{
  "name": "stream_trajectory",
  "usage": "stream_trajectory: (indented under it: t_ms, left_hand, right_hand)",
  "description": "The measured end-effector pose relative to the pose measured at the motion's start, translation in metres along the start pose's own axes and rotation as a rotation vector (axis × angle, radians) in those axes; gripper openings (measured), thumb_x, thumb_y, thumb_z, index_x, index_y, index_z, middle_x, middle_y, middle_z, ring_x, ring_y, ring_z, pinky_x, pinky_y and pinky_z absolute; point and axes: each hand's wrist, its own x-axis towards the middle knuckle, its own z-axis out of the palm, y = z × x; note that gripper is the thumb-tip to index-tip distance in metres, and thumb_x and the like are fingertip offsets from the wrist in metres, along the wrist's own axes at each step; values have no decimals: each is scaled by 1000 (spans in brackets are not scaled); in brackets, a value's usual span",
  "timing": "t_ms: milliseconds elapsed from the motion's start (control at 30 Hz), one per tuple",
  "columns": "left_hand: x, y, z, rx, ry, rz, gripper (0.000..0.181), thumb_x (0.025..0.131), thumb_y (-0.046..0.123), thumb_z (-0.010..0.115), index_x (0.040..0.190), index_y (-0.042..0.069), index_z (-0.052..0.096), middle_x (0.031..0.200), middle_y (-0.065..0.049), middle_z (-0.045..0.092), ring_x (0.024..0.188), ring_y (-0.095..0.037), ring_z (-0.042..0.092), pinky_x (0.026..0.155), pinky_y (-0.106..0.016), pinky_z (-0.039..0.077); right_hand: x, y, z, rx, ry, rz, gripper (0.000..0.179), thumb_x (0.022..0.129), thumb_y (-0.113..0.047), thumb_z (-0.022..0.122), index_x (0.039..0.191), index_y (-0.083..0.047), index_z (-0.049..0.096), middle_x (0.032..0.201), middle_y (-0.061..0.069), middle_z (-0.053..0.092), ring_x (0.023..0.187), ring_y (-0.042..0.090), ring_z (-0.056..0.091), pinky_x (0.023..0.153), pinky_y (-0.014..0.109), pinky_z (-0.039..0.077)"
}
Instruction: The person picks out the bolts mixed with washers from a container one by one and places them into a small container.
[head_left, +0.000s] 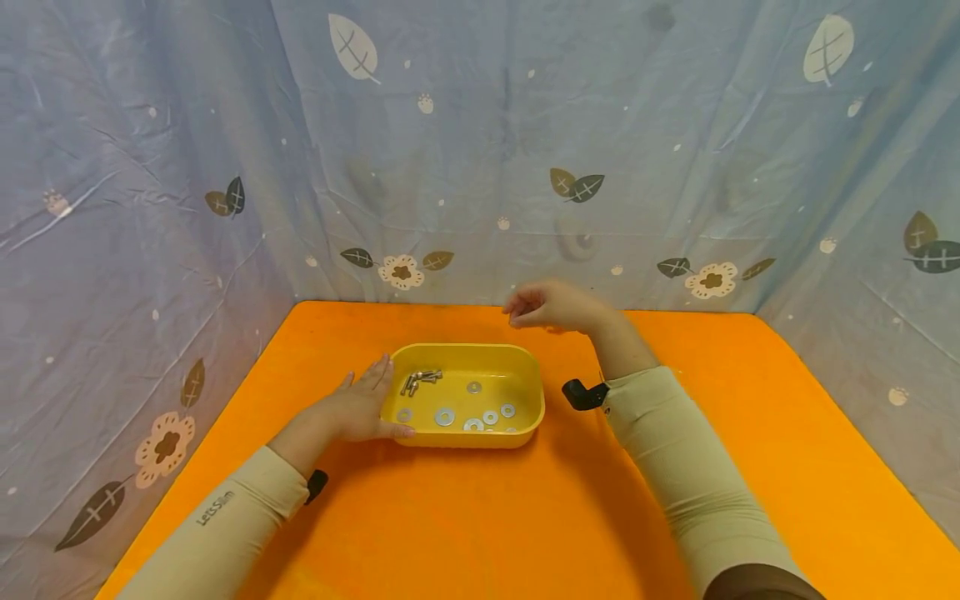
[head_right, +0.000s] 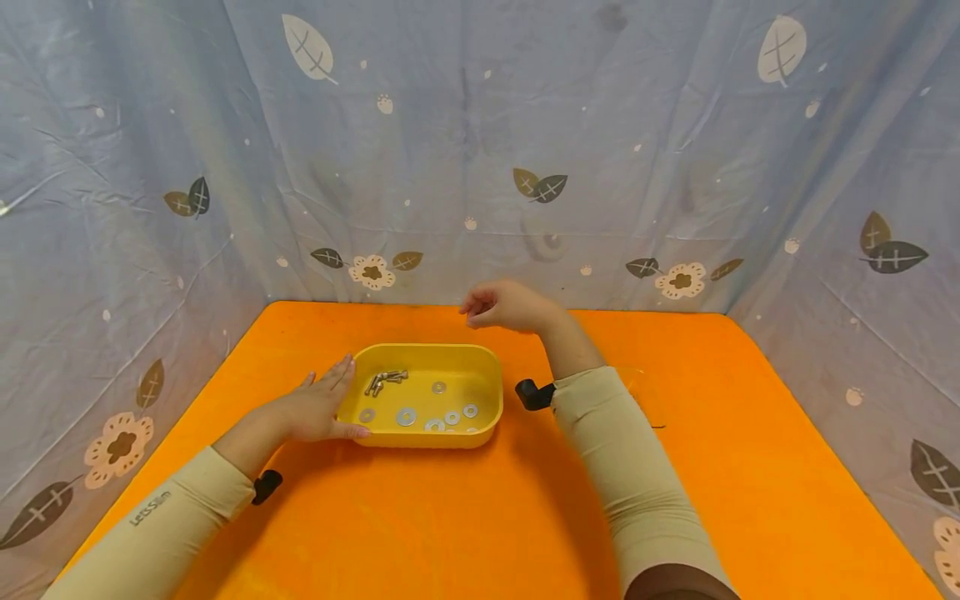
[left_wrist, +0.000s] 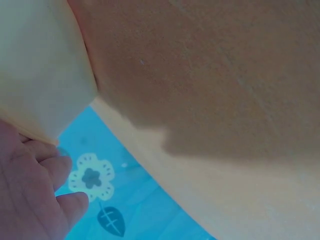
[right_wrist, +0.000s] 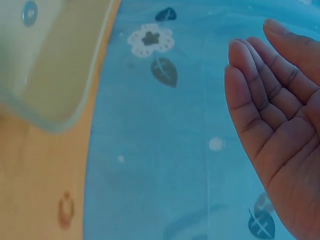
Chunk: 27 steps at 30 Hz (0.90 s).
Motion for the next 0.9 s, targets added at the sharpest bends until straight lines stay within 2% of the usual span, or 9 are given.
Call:
stream_trajectory:
  t_ms: [67,133,200,233,367,667,900]
  left_hand:
    - [0,0,0,0,-1,0,124,66,82,43,144,-5,4,151,-21,-4,138,-34,5,106,-58,8]
    - [0,0,0,6,-1,2,124,66,83,43,144,-5,4,151,-21,-4,138,-34,5,106,-58,8]
    - [0,0,0,9,2,3,124,66,83,42,144,-6,4,151,-21,-4,138,-35,5,106,-59,8]
    - [0,-1,0,9,3,3,124,66,83,42,144,-6,3,151,-21,-4,138,-34,5,106,-59,7]
    - [2,-2,2,3,2,5,124,67,82,42,144,-5,2,151,-20,-6,138,-34,4,106,-59,7]
    - [5,-4,7,13,6,-4,124,66,84,40,145,-3,2,151,-20,-4,139,-33,5,107,-57,8]
    - [6,-6,8,18,11,-8,125,65,85,39,145,-3,2,151,-19,-5,139,-32,5,107,-57,8]
  right_hand:
    - [6,-2,5,-16,4,-23,18,85,-26,65,101,-18,65,97,1,65,83,18,57,60,27,45]
    - [13,-4,11,-24,4,-58,17,86,-23,65,101,-16,65,96,0,66,89,16,59,71,29,49]
    - [20,-5,16,-26,-1,-94,16,86,-19,64,102,-14,65,96,1,66,91,15,59,82,30,48]
    - [23,-6,19,-23,-5,-102,16,86,-18,64,102,-13,65,97,1,66,91,15,59,83,31,48]
    - [35,-9,29,-35,-29,-142,15,87,-13,63,102,-10,64,97,7,66,88,15,60,82,31,49]
    - [52,-12,51,-61,-70,-187,16,87,-9,62,102,-5,64,91,4,66,85,14,60,79,27,48]
    - [64,-12,59,-86,-98,-199,16,86,-9,63,101,-5,64,89,3,66,84,13,60,78,26,49]
